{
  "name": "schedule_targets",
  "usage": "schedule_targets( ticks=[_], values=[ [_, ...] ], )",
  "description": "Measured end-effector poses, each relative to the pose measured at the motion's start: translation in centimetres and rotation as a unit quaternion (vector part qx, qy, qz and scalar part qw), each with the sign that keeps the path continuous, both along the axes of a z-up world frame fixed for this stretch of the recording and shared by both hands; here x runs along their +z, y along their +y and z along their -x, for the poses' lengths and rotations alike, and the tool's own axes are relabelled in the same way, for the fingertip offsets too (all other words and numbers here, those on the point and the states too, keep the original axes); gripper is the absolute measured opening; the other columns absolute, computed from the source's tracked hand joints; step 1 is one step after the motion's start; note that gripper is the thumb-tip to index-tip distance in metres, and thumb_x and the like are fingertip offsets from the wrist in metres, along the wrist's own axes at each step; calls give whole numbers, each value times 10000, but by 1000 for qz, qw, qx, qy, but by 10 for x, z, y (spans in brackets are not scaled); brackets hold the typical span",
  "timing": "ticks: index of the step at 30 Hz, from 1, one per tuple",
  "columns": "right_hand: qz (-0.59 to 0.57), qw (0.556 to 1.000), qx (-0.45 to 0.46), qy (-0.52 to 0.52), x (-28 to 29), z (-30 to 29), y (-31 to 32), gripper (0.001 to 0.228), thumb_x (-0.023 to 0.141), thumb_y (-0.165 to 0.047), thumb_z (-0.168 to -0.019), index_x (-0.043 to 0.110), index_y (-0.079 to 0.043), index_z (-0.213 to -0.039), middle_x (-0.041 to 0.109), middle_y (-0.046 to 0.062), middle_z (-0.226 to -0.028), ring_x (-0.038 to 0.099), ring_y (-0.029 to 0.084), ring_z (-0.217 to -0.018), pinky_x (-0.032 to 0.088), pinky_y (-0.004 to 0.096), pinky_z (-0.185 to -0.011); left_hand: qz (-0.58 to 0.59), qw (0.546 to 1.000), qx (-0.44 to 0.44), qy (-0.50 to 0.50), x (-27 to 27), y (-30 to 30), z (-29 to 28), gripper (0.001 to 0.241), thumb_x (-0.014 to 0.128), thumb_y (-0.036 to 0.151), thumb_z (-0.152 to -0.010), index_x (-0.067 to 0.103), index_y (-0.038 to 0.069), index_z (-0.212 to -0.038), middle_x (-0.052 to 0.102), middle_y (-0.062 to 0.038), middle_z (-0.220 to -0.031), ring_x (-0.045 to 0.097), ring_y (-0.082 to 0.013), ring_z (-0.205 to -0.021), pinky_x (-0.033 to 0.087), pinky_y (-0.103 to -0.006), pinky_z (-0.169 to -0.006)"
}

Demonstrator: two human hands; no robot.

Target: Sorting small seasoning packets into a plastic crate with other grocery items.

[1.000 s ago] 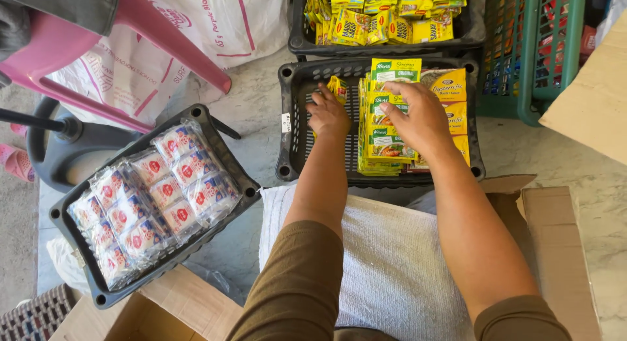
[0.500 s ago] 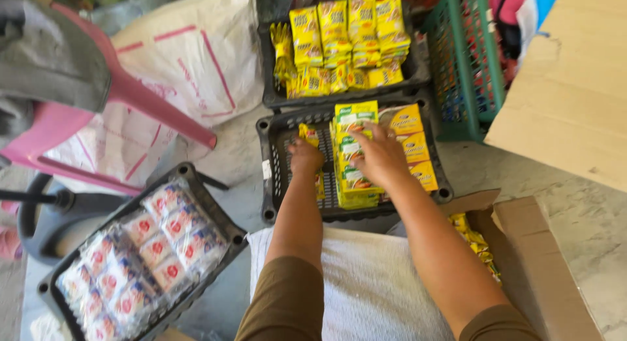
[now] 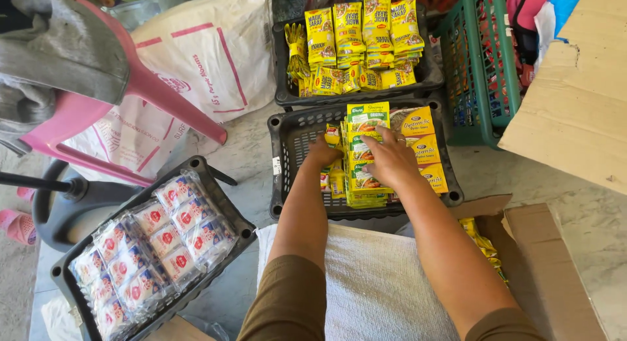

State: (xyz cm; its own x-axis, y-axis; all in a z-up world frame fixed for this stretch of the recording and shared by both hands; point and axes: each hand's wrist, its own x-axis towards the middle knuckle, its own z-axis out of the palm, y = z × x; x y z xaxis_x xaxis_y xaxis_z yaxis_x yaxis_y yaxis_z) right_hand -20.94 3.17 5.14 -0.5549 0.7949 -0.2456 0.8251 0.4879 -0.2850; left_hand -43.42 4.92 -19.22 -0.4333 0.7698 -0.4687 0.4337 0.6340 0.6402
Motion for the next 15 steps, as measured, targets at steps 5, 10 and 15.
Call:
schedule_targets(
  ticks=[5, 10, 15],
  values=[
    [9, 1000, 2, 5, -1, 3, 10, 800, 871, -315, -760, 507, -282, -1472, 307, 62, -1632, 349, 378, -1436, 429, 501, -1088, 114, 991, -24, 70, 75, -11, -1, 1194, 890, 502, -691, 240, 48, -1584, 340, -311, -1579, 400, -425, -1452, 417, -475, -1147],
    [17, 1000, 0, 0, -1, -1, 2, 792, 867, -319, -770, 510, -274, -1475, 303, 63, -1636, 356, 394, -1426, 431, 508, -1077, 171, 984, -13, 46, 57, -32, 14, 1313, 983, 454, -631, 167, -3, -1553, 389, -310, -1503, 539, -384, -1312, 520, -440, -1013],
    [-1, 1000, 11, 13, -4, -1, 1, 819, 882, -300, -759, 511, -247, -1487, 314, 90, -1621, 361, 402, -1427, 424, 515, -1076, 177, 980, -38, -85, 115, -54, -6, 866, 881, 111, -702, 392, 85, -1416, 709, -227, -1013, 644, -264, -710, 544, -437, -584]
  ],
)
